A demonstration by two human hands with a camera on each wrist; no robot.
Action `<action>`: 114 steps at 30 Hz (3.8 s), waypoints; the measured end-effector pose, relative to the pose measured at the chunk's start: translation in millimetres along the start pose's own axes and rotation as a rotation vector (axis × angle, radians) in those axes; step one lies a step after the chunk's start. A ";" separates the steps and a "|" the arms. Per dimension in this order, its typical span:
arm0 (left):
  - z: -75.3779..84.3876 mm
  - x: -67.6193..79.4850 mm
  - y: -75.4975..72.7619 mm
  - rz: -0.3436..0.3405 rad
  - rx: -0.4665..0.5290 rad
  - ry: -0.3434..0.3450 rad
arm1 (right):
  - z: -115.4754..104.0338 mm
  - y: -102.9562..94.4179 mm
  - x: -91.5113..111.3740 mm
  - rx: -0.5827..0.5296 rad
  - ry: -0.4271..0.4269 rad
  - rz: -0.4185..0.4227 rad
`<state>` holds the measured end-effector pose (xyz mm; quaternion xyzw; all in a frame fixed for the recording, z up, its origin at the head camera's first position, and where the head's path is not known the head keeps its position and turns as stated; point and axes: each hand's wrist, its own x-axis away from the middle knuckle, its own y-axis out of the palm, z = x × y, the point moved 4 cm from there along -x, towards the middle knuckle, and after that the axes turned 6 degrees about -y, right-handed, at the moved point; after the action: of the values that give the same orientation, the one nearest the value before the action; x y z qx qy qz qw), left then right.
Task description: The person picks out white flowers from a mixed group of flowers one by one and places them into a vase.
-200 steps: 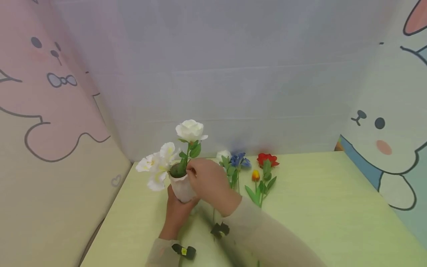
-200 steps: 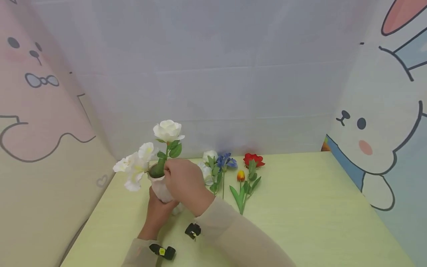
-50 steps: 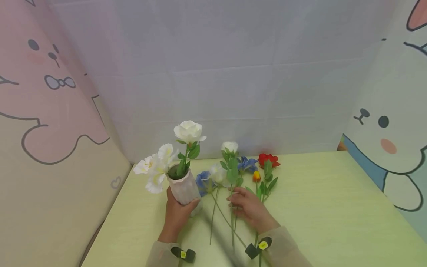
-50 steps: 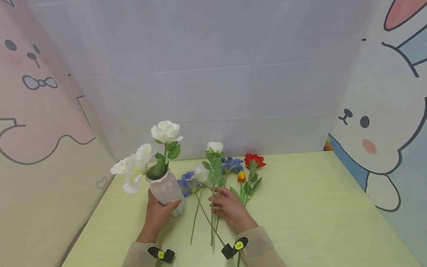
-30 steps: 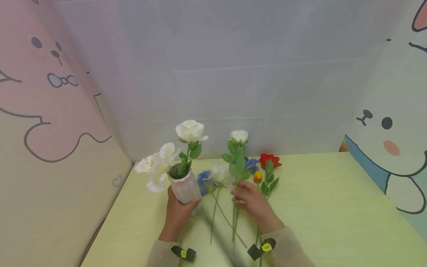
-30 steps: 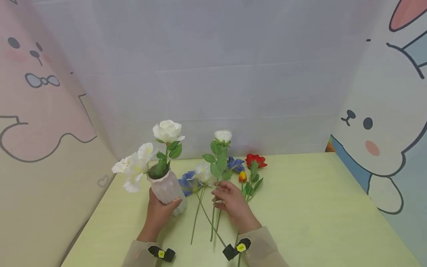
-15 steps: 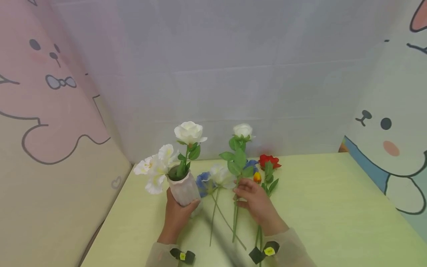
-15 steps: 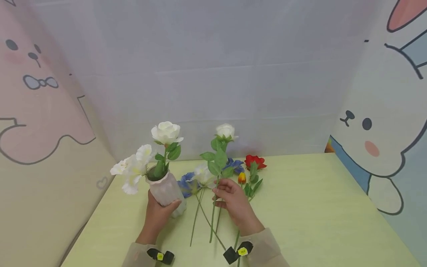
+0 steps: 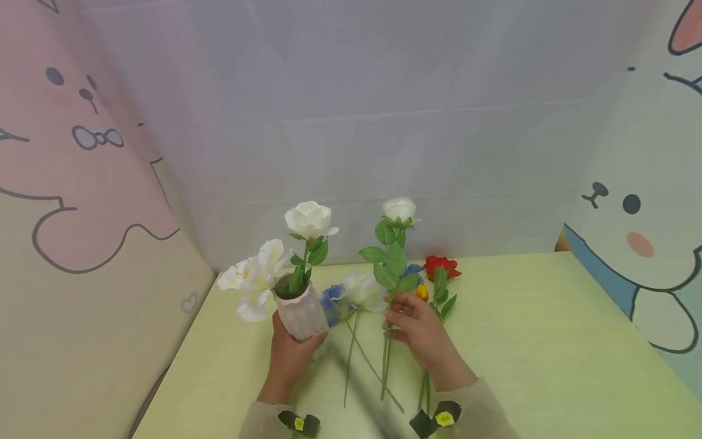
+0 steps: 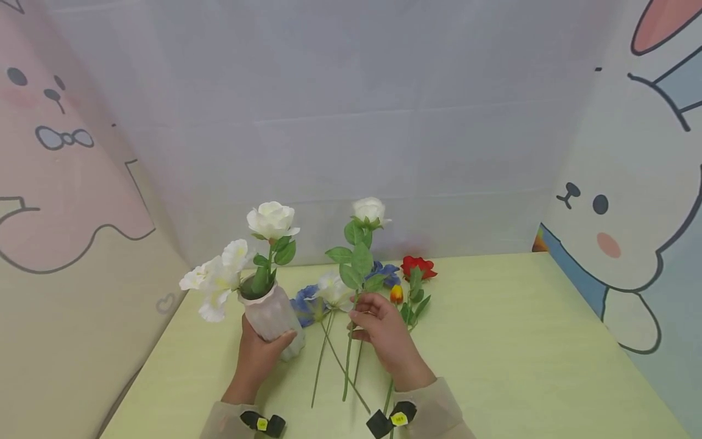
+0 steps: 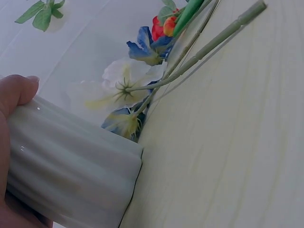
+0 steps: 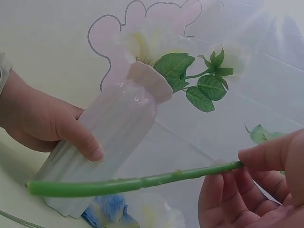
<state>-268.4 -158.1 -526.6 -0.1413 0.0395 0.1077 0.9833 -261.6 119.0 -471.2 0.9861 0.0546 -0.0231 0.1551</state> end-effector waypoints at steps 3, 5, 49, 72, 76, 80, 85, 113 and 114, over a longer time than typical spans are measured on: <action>1.2 0.3 0.8 -0.002 0.003 0.006 | -1.5 0.7 1.4 0.040 -0.021 0.008; 1.6 0.3 1.2 -0.003 0.004 0.011 | -2.9 1.4 2.2 0.072 -0.039 0.013; -4.0 -5.2 2.3 0.010 0.028 0.017 | -40.9 20.6 9.0 0.093 -0.256 -0.136; -3.4 -1.4 -0.3 -0.002 0.030 0.003 | -56.0 35.9 4.7 0.209 -0.309 -0.285; -3.6 -1.3 -0.5 -0.002 0.024 0.008 | -59.8 38.8 2.8 0.231 -0.356 -0.319; -3.0 -1.1 -0.8 0.003 0.016 0.014 | -64.7 42.5 -0.4 0.251 -0.434 -0.358; -2.6 -0.9 -0.9 0.008 0.021 0.022 | -68.0 46.5 -1.0 0.258 -0.471 -0.370; -4.1 -2.6 0.3 0.037 -0.006 0.045 | -82.0 63.8 14.0 -0.227 -0.584 -0.236; -4.0 -2.8 0.2 0.039 -0.008 0.048 | -82.4 64.4 13.5 -0.247 -0.582 -0.226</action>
<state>-271.3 -159.6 -530.2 -0.1470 0.0654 0.1237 0.9792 -238.4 84.9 -374.2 0.8997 0.1194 -0.3141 0.2788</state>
